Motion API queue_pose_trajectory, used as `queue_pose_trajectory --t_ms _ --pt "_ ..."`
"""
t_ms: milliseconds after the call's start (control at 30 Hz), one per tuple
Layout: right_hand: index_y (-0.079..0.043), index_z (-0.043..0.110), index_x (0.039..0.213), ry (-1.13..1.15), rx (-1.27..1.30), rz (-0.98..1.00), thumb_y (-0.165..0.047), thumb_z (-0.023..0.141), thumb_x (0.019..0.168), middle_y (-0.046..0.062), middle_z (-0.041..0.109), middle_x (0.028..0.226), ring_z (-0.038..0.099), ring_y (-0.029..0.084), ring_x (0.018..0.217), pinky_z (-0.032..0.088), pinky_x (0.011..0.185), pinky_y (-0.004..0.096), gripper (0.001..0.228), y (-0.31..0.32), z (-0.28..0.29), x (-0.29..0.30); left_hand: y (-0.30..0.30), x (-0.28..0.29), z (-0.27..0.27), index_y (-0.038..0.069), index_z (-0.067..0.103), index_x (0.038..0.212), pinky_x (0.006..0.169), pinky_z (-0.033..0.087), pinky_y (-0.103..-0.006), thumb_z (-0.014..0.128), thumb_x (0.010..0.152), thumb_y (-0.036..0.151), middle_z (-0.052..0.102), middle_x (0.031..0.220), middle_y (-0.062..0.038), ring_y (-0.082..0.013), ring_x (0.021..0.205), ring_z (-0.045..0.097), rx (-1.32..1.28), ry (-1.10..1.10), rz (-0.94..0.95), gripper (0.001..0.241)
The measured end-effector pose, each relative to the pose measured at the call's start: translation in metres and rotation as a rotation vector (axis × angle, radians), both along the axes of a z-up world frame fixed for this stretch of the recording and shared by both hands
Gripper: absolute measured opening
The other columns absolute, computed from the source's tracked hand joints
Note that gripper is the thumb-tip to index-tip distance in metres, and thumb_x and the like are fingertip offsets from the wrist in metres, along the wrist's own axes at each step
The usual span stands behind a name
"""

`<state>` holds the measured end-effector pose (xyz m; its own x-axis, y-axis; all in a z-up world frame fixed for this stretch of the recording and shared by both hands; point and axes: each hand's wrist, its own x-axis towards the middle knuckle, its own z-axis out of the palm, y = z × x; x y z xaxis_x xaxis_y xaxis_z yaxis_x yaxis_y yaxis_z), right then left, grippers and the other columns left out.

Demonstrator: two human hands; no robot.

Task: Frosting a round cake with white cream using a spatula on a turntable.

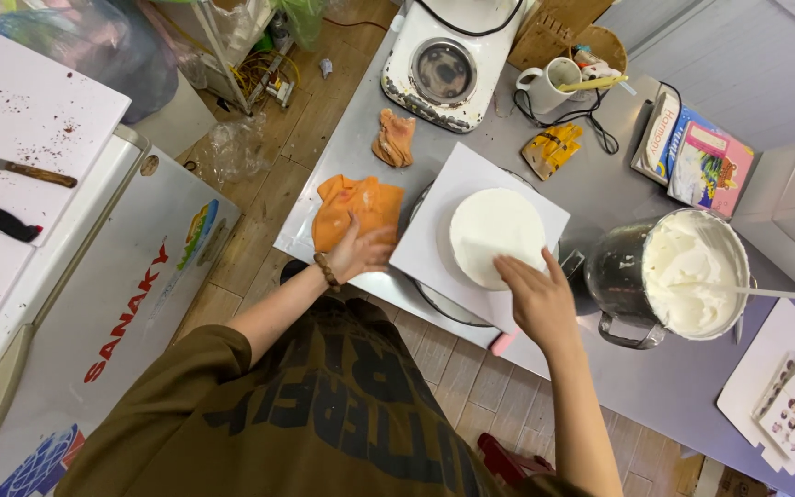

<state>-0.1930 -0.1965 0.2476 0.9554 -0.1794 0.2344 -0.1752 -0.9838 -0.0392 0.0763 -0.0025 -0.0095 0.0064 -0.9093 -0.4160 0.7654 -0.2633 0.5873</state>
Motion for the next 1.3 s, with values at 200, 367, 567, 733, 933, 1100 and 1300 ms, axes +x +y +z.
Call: queue_pose_trajectory --t_ms 200,367,567,733,933,1100,1300 --pt "-0.008 0.07 0.128 -0.187 -0.005 -0.106 -0.001 0.063 0.1 0.008 0.072 0.129 0.068 0.02 0.119 0.04 0.12 0.049 0.03 -0.03 0.009 0.024 0.004 -0.012 0.018 0.008 0.017 0.162 0.118 0.036 -0.0495 0.001 0.076 0.093 0.056 0.144 -0.029 -0.0366 0.139 0.053 -0.025 -0.232 -0.064 0.122" --pt "-0.01 0.07 0.132 -0.196 -0.052 -0.093 0.004 0.06 0.096 0.006 0.072 0.131 0.068 0.019 0.123 0.037 0.121 0.051 0.04 -0.048 -0.028 0.052 -0.005 0.004 0.023 0.013 0.013 0.163 0.119 0.036 -0.0521 0.007 0.077 0.091 0.049 0.151 -0.029 -0.0381 0.145 0.045 0.003 -0.181 0.056 0.116" --pt "-0.016 0.071 0.126 0.015 -0.054 -0.035 0.003 0.061 0.088 0.003 0.073 0.127 0.068 0.016 0.117 0.035 0.12 0.054 0.044 -0.022 -0.013 0.003 -0.01 0.006 0.026 0.012 0.018 0.164 0.118 0.034 -0.0519 0.007 0.08 0.091 0.041 0.159 -0.025 -0.0379 0.147 0.041 -0.047 -0.162 0.127 0.116" --pt "-0.016 0.071 0.126 -0.073 0.055 -0.074 0.0 0.062 0.097 0.003 0.072 0.126 0.068 0.015 0.119 0.038 0.124 0.051 0.035 -0.026 0.005 -0.004 -0.007 -0.011 0.012 0.01 0.017 0.164 0.115 0.037 -0.0498 0.0 0.074 0.093 0.041 0.155 -0.028 -0.0388 0.142 0.048 0.063 -0.165 -0.075 0.124" --pt "-0.01 0.069 0.133 -0.22 -0.04 -0.126 0.002 0.06 0.099 0.007 0.071 0.134 0.068 0.021 0.124 0.035 0.123 0.054 0.037 -0.054 -0.026 0.045 -0.006 -0.019 0.017 0.007 0.007 0.164 0.118 0.037 -0.0485 0.0 0.073 0.094 0.041 0.154 -0.032 -0.0363 0.14 0.048 0.08 -0.201 -0.139 0.126" --pt "-0.017 0.072 0.125 0.015 -0.072 -0.099 0.006 0.057 0.084 0.001 0.074 0.126 0.07 0.014 0.116 0.03 0.123 0.056 0.049 -0.032 -0.022 0.017 -0.006 -0.013 0.023 0.013 0.018 0.163 0.118 0.035 -0.0486 0.0 0.077 0.091 0.047 0.152 -0.036 -0.0425 0.141 0.048 -0.039 -0.258 -0.003 0.118" --pt "-0.016 0.071 0.125 -0.051 0.062 -0.108 -0.002 0.06 0.097 0.002 0.073 0.125 0.069 0.016 0.117 0.033 0.125 0.052 0.033 -0.023 0.015 -0.004 -0.008 -0.014 0.026 0.015 0.018 0.164 0.121 0.031 -0.0509 0.009 0.082 0.091 0.037 0.16 -0.033 -0.0381 0.149 0.038 -0.093 -0.157 0.243 0.113"
